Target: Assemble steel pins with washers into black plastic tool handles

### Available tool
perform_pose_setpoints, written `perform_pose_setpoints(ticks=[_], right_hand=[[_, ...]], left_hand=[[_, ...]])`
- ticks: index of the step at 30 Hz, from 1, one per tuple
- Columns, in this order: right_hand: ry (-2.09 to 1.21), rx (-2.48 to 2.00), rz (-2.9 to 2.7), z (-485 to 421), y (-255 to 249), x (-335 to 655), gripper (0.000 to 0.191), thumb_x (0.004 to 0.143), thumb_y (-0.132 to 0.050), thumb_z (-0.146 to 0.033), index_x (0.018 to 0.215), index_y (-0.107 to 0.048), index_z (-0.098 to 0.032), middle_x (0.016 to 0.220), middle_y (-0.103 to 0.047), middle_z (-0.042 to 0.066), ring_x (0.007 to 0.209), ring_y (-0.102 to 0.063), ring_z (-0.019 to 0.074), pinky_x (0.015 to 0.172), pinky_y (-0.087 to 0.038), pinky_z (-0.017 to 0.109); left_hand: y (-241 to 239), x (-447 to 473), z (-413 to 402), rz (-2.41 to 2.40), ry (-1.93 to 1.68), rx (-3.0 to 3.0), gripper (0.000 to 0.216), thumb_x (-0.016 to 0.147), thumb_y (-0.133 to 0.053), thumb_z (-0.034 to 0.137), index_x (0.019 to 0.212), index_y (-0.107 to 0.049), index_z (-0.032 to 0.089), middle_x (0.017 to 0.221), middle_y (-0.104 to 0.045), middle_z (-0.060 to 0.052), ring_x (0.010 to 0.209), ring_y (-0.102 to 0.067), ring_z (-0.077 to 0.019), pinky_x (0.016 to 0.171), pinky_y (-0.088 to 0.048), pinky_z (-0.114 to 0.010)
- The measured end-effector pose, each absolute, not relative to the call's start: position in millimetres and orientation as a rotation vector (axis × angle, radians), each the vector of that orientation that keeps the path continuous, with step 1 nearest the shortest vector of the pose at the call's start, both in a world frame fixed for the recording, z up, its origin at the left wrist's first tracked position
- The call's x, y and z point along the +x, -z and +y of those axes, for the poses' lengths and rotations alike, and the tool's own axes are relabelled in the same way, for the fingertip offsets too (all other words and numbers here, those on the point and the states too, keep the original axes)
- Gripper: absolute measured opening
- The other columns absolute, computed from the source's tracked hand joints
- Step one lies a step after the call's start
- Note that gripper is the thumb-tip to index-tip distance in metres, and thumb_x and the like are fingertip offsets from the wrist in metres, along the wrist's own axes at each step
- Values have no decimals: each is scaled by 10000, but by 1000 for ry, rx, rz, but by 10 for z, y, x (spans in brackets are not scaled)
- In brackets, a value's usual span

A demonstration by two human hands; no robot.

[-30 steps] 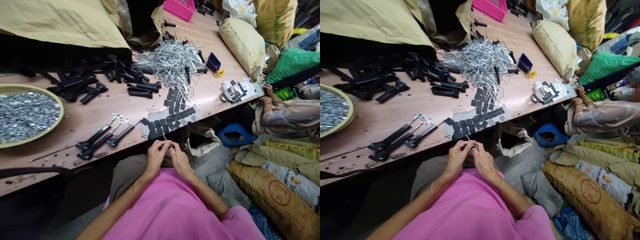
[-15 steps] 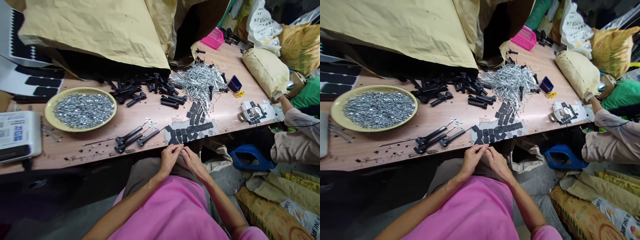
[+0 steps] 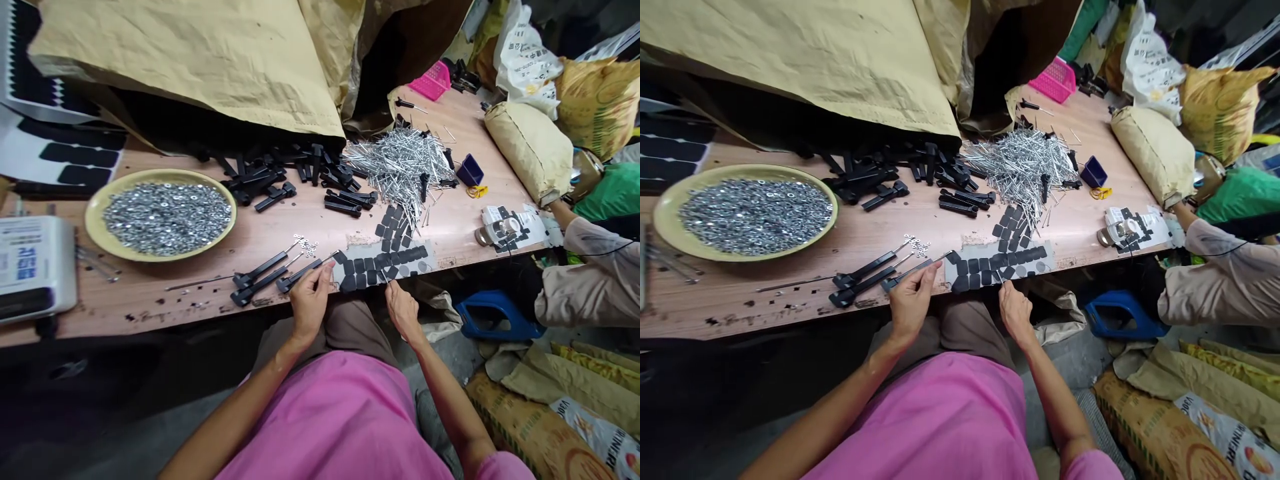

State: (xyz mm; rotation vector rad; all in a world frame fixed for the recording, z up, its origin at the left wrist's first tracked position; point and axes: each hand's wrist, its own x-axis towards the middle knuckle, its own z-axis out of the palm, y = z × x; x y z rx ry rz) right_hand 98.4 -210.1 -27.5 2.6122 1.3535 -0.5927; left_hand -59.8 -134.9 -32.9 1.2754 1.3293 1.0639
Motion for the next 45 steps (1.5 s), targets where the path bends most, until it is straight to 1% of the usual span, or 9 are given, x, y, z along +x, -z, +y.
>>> perform_pose_setpoints(ticks=[5,10,14,17,21,29,33,38,45], right_hand=[[725,2550,1381,-2058,324,726,210,942,-382,-265,951,-586,-221,684,-646,63,659,-636,191,596,-369,250],[717,2627,1259,-2036,286,679,268,952,-309,-227,1007,-571,-211,730,-647,70,679,-632,190,577,-343,252],[902,2587,1447,-2031,281,737,242,930,-337,-240,902,-577,-218,658,-602,29,609,-568,171,561,-318,255],[857,2731,1350,-2023,273,816,317,931,-246,-207,861,-556,-211,667,-571,10,595,-496,146,553,-297,243],[1049,2602,1465,-2054,334,607,234,904,-330,-200,832,-552,-213,625,-503,-14,550,-418,132,550,-256,250],[1187,2739,1522,-2105,381,661,269,894,-291,-257,756,-520,-224,587,-415,-45,544,-343,127,548,-256,238],[1098,2974,1293,-2070,439,816,294,889,-224,-251,733,-473,-232,583,-408,-35,555,-353,138,548,-279,245],[1327,2784,1470,-2017,445,749,222,857,-314,-287,665,-415,-238,578,-396,-40,564,-351,129,564,-285,247],[1339,2947,1379,-2078,455,800,236,856,-236,-293,662,-360,-240,560,-356,-53,546,-358,127,549,-269,249]], left_hand=[[335,-640,-1270,1380,-1114,1409,348,856,-464,386,899,-737,173,884,-744,-79,815,-669,-202,744,-495,-302],[249,-716,-1150,1436,-1142,1597,364,878,-449,404,922,-736,185,822,-727,-67,789,-651,-196,731,-471,-292],[261,-804,-1031,1517,-1103,1756,365,901,-428,396,956,-728,197,806,-693,-62,772,-625,-191,703,-445,-282],[325,-845,-972,1603,-944,1985,342,901,-446,368,975,-725,184,805,-660,-91,793,-588,-227,685,-421,-311],[387,-790,-947,1600,-638,2244,325,902,-451,333,998,-714,167,849,-631,-133,860,-529,-286,625,-390,-339],[440,-598,-930,1536,-345,2408,284,893,-452,326,896,-692,174,901,-615,-139,924,-507,-292,627,-397,-329],[491,-574,-899,1578,-336,2428,264,888,-429,269,899,-667,155,926,-620,-148,929,-517,-298,621,-395,-331],[547,-608,-837,1511,-364,2506,275,881,-398,200,823,-663,156,857,-623,-146,885,-517,-299,623,-384,-349],[532,-683,-841,1459,-606,2482,302,911,-372,256,806,-640,166,805,-600,-122,818,-500,-277,691,-390,-373]])
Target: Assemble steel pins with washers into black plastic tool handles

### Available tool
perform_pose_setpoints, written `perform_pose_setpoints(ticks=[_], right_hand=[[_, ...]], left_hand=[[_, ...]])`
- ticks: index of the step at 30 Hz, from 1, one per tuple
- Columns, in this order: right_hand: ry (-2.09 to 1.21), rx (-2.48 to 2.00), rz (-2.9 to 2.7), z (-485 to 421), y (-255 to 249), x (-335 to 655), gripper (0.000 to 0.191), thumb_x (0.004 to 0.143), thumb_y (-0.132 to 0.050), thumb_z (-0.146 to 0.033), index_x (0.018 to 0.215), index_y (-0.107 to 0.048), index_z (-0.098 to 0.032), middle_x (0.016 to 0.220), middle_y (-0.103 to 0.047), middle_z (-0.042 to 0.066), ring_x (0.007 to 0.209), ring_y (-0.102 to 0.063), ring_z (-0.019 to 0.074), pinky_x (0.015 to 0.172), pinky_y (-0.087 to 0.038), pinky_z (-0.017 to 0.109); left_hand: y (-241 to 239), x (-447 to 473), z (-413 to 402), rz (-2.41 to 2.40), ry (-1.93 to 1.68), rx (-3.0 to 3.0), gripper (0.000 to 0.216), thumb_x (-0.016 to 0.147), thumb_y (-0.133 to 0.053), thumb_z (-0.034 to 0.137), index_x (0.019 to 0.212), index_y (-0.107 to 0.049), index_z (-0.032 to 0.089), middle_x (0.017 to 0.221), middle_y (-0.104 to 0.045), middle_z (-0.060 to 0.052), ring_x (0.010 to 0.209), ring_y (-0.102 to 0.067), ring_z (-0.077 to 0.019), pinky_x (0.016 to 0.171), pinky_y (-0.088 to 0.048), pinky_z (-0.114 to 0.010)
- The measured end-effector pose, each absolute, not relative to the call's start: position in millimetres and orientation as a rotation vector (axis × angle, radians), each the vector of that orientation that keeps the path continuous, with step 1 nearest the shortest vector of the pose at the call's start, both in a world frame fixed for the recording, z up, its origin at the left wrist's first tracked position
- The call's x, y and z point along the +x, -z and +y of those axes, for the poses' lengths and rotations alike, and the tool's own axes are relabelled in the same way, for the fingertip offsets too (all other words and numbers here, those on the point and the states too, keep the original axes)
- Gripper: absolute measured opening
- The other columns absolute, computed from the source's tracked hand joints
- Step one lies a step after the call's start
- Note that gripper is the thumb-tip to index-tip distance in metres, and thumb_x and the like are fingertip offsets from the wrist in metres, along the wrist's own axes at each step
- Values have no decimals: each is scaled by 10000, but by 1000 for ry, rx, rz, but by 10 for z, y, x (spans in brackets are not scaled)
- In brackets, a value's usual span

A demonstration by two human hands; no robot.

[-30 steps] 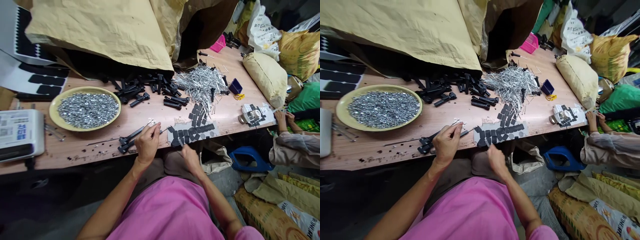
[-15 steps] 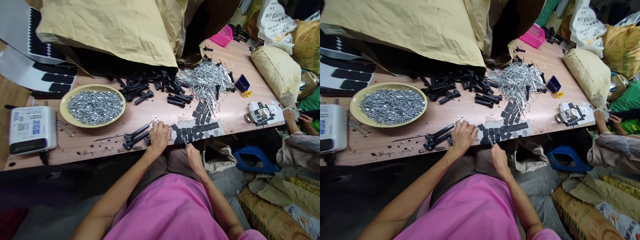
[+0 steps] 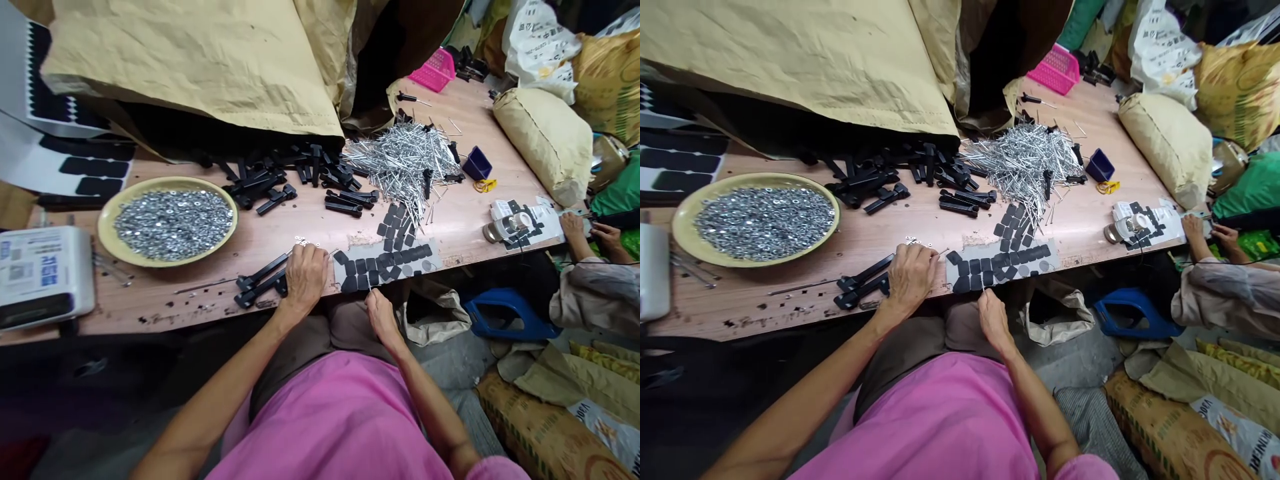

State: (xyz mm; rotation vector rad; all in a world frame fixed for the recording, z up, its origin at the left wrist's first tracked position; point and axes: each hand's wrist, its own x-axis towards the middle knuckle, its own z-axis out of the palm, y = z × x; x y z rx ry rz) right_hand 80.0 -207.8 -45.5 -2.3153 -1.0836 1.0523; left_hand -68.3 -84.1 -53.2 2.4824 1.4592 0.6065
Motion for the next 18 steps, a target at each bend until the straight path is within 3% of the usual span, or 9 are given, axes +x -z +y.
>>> perform_pose_setpoints(ticks=[9,14,16,18], right_hand=[[-1149,-2245,-983,-2098,458,726,230,837,-283,-298,667,-421,-227,508,-385,-71,460,-389,101,498,-284,222],[-1099,-2311,-637,-2483,520,1131,387,871,-214,-365,850,-562,-197,520,-482,-43,372,-436,111,411,-324,223],[-917,-2476,-602,-2670,557,1424,471,890,-182,-387,926,-597,-168,573,-565,13,450,-547,152,469,-417,260],[-689,-2588,-638,-2791,555,1685,468,890,-261,-430,996,-613,-140,773,-662,117,712,-659,229,635,-497,336]], left_hand=[[172,-626,-949,1406,-948,2269,208,892,-441,270,781,-599,193,812,-604,-84,802,-506,-233,737,-401,-350],[12,-573,-996,1281,-991,1804,149,825,-493,294,748,-577,198,765,-608,-25,719,-528,-164,687,-425,-287],[18,-523,-1015,1197,-923,1545,150,786,-525,325,750,-582,191,729,-601,-4,661,-521,-135,623,-423,-254],[58,-451,-1044,1111,-863,1303,184,746,-564,360,744,-589,178,693,-587,8,631,-518,-119,582,-421,-233]])
